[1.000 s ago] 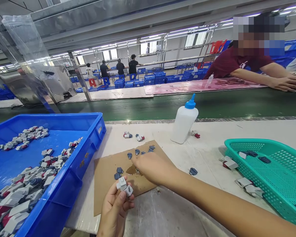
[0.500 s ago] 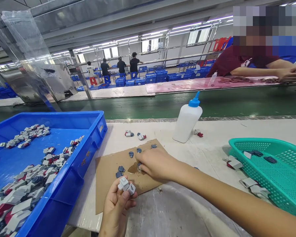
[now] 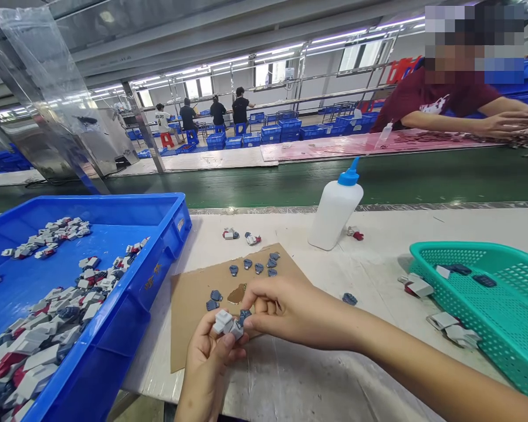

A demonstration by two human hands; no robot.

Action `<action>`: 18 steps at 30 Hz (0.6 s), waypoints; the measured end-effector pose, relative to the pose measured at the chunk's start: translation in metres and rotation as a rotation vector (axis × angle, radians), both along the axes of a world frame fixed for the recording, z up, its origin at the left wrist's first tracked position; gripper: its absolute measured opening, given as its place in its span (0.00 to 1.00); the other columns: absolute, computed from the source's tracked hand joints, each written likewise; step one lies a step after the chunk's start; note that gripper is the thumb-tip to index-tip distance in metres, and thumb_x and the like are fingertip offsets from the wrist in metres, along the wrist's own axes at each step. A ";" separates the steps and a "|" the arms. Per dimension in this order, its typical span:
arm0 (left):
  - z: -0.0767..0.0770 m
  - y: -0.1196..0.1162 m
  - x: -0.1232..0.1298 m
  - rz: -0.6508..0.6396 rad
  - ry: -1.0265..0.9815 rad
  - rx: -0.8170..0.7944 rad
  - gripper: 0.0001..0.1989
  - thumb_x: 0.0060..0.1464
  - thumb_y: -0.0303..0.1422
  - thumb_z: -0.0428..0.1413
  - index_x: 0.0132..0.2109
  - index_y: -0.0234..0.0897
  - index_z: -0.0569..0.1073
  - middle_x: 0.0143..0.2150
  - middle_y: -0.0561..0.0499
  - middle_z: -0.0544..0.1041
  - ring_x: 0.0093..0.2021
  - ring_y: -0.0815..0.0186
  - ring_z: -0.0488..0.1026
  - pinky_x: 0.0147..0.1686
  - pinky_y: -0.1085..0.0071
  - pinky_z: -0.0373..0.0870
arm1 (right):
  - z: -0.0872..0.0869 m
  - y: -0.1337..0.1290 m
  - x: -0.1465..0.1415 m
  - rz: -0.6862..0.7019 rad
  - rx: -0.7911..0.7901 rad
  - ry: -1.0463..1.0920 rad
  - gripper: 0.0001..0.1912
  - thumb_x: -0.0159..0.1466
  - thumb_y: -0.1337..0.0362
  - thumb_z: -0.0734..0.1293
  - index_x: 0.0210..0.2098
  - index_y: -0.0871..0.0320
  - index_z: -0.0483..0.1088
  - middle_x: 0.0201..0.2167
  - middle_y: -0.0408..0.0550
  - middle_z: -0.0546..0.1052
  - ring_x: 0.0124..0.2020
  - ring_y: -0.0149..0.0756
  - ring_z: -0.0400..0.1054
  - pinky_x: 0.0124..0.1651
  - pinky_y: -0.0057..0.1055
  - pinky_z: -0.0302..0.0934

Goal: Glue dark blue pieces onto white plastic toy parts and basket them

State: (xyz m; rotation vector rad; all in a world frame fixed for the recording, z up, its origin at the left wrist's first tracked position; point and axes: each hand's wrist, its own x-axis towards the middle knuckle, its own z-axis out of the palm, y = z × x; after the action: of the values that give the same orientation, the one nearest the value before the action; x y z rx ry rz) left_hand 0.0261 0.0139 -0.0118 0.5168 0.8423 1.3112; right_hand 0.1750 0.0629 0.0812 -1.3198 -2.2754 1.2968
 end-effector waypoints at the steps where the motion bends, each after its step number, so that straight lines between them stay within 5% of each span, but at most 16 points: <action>1: 0.000 0.000 0.000 -0.006 0.005 0.002 0.21 0.36 0.37 0.65 0.38 0.33 0.69 0.31 0.49 0.74 0.29 0.68 0.73 0.24 0.81 0.68 | 0.000 0.000 -0.001 0.007 0.011 0.000 0.12 0.58 0.54 0.62 0.33 0.58 0.67 0.21 0.41 0.66 0.24 0.27 0.57 0.24 0.23 0.49; 18: -0.007 -0.001 0.000 -0.006 -0.009 0.050 0.20 0.34 0.36 0.67 0.36 0.36 0.71 0.29 0.52 0.74 0.29 0.73 0.69 0.29 0.80 0.66 | 0.008 0.000 -0.002 0.155 0.076 -0.080 0.07 0.60 0.61 0.60 0.31 0.58 0.65 0.21 0.40 0.67 0.23 0.27 0.59 0.25 0.24 0.50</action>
State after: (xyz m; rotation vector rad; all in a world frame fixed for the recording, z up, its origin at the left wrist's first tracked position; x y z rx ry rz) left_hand 0.0261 0.0126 -0.0189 0.5521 0.8012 1.3312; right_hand 0.1730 0.0628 0.0896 -1.2118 -2.4996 1.2094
